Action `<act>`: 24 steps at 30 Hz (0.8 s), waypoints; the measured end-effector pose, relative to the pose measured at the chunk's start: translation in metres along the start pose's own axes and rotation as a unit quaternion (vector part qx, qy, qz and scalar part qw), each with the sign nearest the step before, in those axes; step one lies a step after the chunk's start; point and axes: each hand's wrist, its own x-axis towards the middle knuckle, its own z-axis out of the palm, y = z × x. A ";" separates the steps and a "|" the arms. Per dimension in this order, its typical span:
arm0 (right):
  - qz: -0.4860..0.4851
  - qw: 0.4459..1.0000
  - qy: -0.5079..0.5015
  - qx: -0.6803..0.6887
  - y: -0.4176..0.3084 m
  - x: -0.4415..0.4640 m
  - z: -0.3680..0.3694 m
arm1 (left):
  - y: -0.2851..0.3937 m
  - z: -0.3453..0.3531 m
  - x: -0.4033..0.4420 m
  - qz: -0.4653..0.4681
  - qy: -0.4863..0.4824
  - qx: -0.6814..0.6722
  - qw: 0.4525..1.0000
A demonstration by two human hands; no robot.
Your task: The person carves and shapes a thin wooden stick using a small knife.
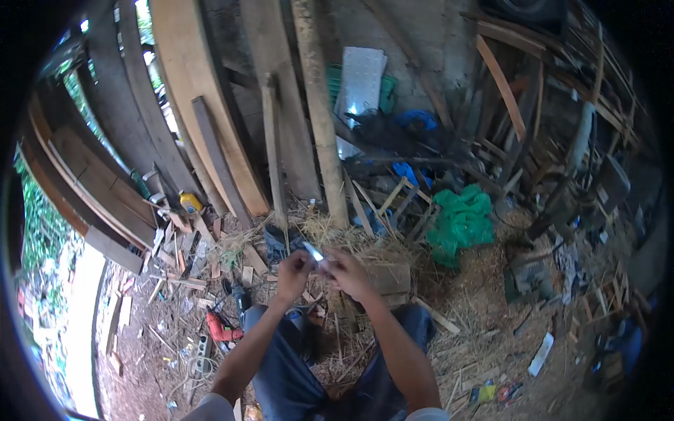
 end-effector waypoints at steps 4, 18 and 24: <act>0.057 0.990 -0.096 0.082 -0.006 -0.005 -0.013 | 0.047 0.010 -0.022 0.148 0.007 0.180 0.972; 0.030 0.997 0.001 0.065 -0.033 -0.008 -0.079 | 0.069 0.006 -0.057 0.083 -0.035 0.172 0.981; -0.035 0.986 0.126 0.104 -0.028 0.000 -0.137 | 0.064 -0.028 -0.070 0.049 -0.011 0.169 0.984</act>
